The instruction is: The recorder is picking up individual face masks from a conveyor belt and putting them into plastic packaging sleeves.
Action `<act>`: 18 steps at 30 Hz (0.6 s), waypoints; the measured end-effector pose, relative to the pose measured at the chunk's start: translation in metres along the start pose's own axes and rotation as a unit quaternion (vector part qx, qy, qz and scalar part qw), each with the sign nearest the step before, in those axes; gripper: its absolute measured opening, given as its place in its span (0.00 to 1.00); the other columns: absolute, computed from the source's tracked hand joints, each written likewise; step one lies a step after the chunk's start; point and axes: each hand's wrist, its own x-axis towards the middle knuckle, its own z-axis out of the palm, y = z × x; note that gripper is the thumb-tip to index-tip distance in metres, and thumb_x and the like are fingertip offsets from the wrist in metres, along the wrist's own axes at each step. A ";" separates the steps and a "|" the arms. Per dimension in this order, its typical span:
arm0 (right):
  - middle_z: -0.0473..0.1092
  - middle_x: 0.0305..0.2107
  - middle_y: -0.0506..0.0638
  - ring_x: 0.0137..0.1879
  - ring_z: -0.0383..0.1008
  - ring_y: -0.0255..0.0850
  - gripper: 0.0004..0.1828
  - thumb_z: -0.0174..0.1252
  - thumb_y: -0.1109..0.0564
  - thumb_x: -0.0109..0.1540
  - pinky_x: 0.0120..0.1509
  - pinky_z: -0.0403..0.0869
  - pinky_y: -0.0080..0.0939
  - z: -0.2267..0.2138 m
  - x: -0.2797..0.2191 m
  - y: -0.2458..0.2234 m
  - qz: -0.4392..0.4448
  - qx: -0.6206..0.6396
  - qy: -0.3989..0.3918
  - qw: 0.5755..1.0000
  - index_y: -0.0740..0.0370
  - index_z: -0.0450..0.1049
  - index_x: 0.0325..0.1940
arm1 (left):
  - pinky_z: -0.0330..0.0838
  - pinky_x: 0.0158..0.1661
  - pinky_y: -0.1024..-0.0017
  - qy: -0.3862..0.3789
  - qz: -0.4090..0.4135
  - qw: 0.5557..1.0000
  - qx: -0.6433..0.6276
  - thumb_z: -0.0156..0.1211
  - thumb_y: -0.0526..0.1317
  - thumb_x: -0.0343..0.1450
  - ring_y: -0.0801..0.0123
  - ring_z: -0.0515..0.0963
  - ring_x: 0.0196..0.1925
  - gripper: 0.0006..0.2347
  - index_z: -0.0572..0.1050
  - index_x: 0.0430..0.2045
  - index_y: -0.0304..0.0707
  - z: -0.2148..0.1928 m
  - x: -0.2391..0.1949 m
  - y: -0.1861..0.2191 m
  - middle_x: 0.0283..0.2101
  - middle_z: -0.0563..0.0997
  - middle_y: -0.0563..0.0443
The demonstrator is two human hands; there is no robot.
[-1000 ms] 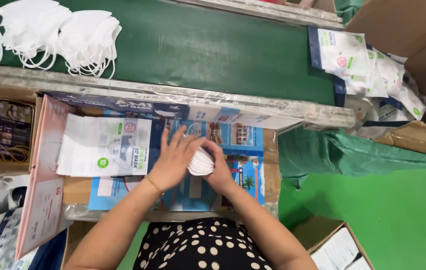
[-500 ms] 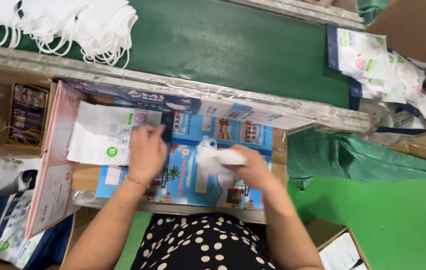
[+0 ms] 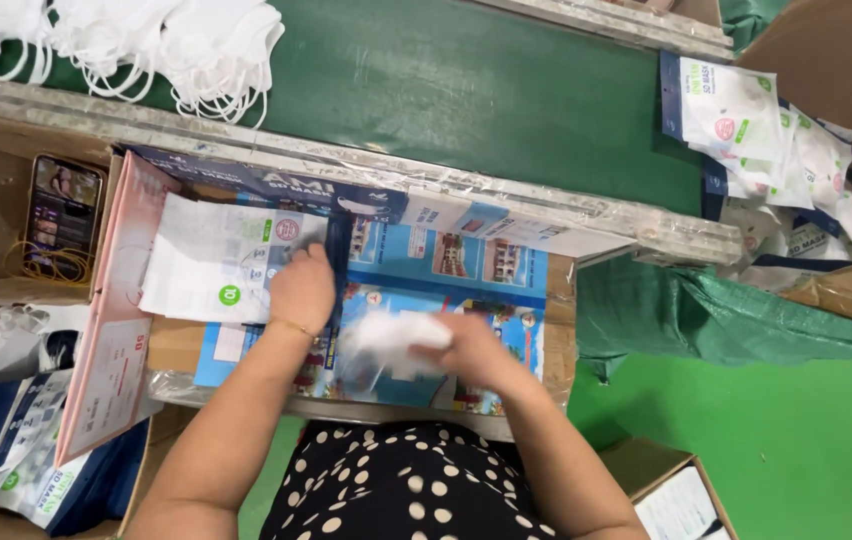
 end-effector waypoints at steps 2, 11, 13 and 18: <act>0.80 0.37 0.49 0.42 0.79 0.35 0.16 0.69 0.54 0.57 0.48 0.77 0.38 0.010 0.001 -0.002 -0.022 0.007 -0.081 0.996 0.59 0.80 0.48 | 0.77 0.33 0.59 0.005 -0.011 1.000 -0.004 0.56 0.35 0.75 0.50 0.82 0.33 0.03 0.72 0.37 0.34 -0.023 0.000 0.001 0.35 0.78 0.41; 0.80 0.39 0.46 0.45 0.78 0.35 0.16 0.69 0.59 0.56 0.52 0.76 0.38 0.049 0.049 0.017 0.022 0.297 0.002 0.955 0.62 0.79 0.47 | 0.75 0.36 0.63 0.102 0.058 0.877 -0.465 0.66 0.38 0.64 0.56 0.80 0.35 0.09 0.76 0.34 0.37 -0.052 -0.049 0.031 0.32 0.79 0.47; 0.80 0.37 0.47 0.42 0.79 0.35 0.15 0.70 0.57 0.56 0.49 0.76 0.39 0.044 0.048 0.014 -0.009 0.139 0.107 0.984 0.63 0.81 0.45 | 0.75 0.34 0.67 0.117 0.041 0.826 -0.551 0.67 0.36 0.60 0.59 0.80 0.32 0.13 0.74 0.36 0.35 -0.048 -0.057 0.041 0.32 0.80 0.47; 0.79 0.35 0.48 0.40 0.79 0.33 0.13 0.69 0.56 0.57 0.47 0.77 0.39 0.030 0.048 0.026 -0.024 0.051 0.195 0.979 0.62 0.81 0.44 | 0.73 0.30 0.68 0.137 0.076 0.896 -0.415 0.69 0.35 0.66 0.63 0.79 0.26 0.05 0.77 0.24 0.35 -0.078 -0.054 0.067 0.26 0.78 0.46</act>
